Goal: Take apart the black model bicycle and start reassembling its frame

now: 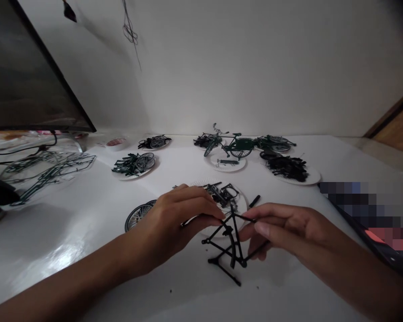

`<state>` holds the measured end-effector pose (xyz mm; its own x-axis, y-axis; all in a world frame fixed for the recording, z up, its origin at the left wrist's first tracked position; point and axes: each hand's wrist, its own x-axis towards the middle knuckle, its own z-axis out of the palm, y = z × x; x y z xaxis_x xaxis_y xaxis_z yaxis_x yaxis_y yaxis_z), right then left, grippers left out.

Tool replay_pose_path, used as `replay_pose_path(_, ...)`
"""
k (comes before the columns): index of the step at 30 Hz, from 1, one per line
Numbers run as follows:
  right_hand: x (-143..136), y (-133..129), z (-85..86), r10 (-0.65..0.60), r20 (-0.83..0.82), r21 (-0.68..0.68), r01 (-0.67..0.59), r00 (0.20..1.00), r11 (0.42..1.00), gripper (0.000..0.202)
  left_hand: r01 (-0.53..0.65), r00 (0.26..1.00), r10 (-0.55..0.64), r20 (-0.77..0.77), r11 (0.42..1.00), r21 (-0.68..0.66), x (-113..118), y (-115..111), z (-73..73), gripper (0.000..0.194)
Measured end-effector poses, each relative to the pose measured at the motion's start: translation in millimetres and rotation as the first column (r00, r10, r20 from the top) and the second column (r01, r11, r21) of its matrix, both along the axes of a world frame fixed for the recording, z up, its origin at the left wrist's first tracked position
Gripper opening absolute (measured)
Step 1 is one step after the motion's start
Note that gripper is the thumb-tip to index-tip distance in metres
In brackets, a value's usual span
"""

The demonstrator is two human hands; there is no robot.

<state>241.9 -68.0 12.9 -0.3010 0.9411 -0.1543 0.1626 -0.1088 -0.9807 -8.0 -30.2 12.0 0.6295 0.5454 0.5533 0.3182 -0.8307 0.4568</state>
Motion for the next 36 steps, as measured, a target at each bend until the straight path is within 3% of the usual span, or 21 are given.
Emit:
replay_pose_path(11,-1,-1,1.9,0.018,-0.024,0.029,-0.017,1.000,0.999,0.027,-0.017,0.999,0.019,-0.028,0.996,0.087,0,1,-1.1,0.007)
replay_pose_path(27,0,-1,1.4,0.013,-0.040,0.030,-0.012,0.999,0.999,0.025,-0.026,0.999,0.027,-0.028,0.999,0.037,-1,1,0.2,0.006)
replay_pose_path(32,-3,0,3.3,-0.017,-0.064,0.004,0.017,0.998,1.000,0.023,-0.029,0.998,0.021,-0.052,0.985,-0.171,1,-6,2.6,0.014)
replay_pose_path(36,-3,0,2.8,-0.029,-0.073,0.001,0.030,0.997,1.000,0.023,0.006,1.000,-0.007,0.000,0.905,-0.425,1,-10,5.7,0.021)
